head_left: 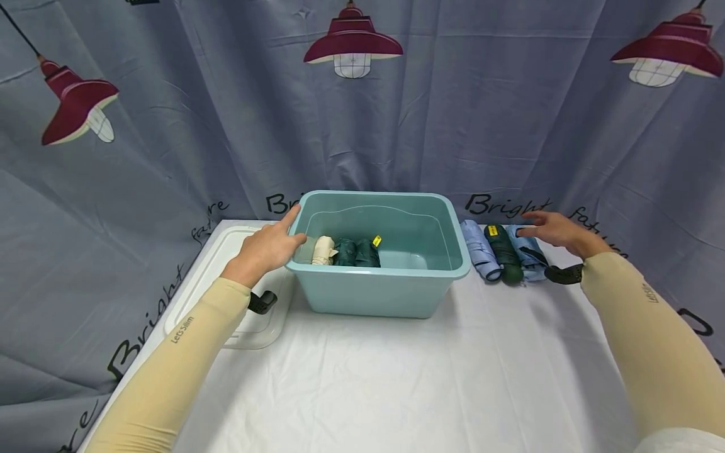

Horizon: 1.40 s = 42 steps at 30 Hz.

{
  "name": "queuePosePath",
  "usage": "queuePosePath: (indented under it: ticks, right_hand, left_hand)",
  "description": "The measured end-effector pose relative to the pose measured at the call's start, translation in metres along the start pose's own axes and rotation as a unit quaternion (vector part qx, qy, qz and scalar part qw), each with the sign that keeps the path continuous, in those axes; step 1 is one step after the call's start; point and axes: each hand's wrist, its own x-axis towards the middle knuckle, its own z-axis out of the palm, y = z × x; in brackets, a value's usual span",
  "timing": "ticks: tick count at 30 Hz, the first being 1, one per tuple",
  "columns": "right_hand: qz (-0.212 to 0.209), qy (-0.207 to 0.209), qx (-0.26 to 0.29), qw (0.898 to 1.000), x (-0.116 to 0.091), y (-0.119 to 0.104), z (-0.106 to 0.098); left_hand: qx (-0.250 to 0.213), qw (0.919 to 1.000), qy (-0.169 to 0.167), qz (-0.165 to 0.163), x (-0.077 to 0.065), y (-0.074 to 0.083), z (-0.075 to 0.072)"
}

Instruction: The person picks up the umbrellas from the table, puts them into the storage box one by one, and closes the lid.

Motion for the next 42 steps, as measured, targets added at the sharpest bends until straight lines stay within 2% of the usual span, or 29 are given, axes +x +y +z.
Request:
queuePosePath:
  ticks: [15,36,42]
  right_hand:
    - [0.024,-0.007,0.021,0.999,0.016,0.019,0.012]
    - [0.069,0.013,0.026,0.997,0.033,0.035,0.025]
    - [0.078,-0.005,0.035,0.996,0.038,0.039,0.026]
  left_hand:
    - [-0.002,1.0000,0.002,-0.003,-0.001,0.000,0.001]
    - [-0.008,0.9999,0.007,-0.007,-0.002,-0.001,0.000]
    - [-0.008,0.9999,0.005,-0.009,-0.001,-0.001,0.000]
